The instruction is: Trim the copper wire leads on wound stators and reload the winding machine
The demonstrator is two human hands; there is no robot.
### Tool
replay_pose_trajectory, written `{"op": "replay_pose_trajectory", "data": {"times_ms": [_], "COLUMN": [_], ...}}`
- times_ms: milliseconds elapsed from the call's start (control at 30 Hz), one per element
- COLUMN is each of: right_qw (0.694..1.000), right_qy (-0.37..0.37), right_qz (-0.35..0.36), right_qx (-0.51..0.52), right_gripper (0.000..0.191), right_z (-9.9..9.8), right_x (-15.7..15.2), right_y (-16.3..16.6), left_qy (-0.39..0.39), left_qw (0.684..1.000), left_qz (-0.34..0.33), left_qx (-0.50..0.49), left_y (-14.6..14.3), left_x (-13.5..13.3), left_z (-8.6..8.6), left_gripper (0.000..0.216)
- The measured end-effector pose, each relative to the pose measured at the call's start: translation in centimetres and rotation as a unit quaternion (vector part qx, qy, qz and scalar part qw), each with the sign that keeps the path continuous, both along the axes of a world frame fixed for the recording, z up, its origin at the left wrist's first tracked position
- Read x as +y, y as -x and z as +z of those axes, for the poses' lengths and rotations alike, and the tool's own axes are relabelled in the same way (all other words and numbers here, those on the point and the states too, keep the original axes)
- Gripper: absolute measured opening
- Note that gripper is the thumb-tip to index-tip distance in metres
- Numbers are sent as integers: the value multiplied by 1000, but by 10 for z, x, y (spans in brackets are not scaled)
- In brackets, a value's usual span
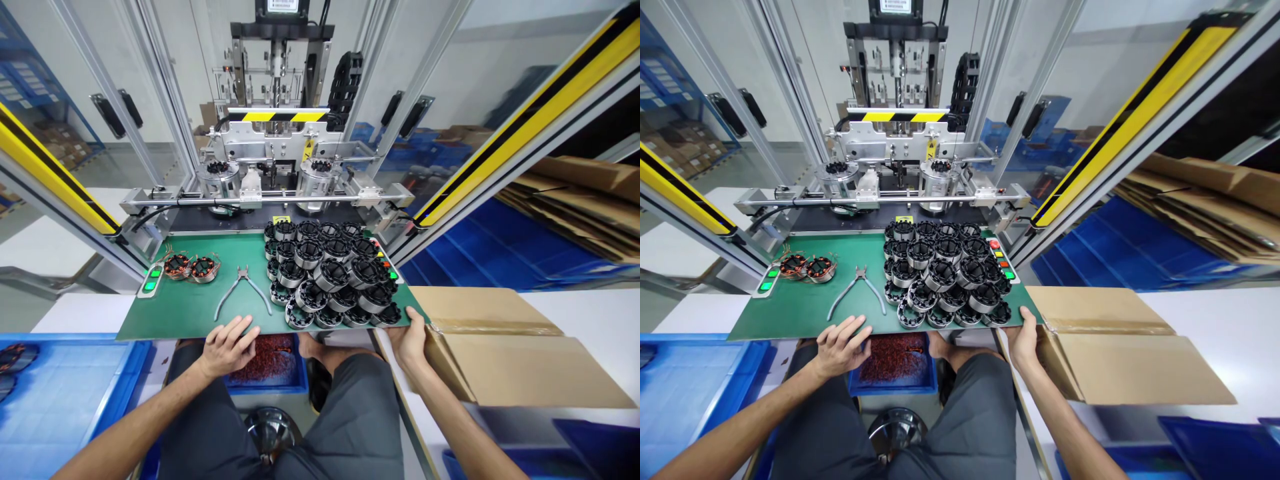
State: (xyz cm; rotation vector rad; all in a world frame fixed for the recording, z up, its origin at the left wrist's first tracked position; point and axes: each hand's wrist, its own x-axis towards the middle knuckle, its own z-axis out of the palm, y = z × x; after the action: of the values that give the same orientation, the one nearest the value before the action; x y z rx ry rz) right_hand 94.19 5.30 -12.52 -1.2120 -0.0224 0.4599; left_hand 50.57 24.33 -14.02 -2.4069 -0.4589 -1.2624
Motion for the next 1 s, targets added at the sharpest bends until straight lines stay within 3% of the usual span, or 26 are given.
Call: {"op": "replay_pose_trajectory", "data": {"times_ms": [100, 500, 1000], "right_qw": [1000, 1000, 1000], "right_qy": [3, 8, 3], "right_qz": [0, -11, -4], "right_qx": [5, 0, 9], "right_gripper": [58, 59, 58], "right_z": [0, -2, -1], "right_x": [0, 0, -2], "right_y": [0, -2, -1], "left_qy": [1, -4, -3], "left_qw": [1000, 1000, 1000], "left_qz": [1, -4, 3], "left_qx": [1, -5, 9], "left_y": [1, -2, 1], "left_x": [0, -1, 0], "left_z": [-1, 7, 3], "left_gripper": [58, 37, 51]}}
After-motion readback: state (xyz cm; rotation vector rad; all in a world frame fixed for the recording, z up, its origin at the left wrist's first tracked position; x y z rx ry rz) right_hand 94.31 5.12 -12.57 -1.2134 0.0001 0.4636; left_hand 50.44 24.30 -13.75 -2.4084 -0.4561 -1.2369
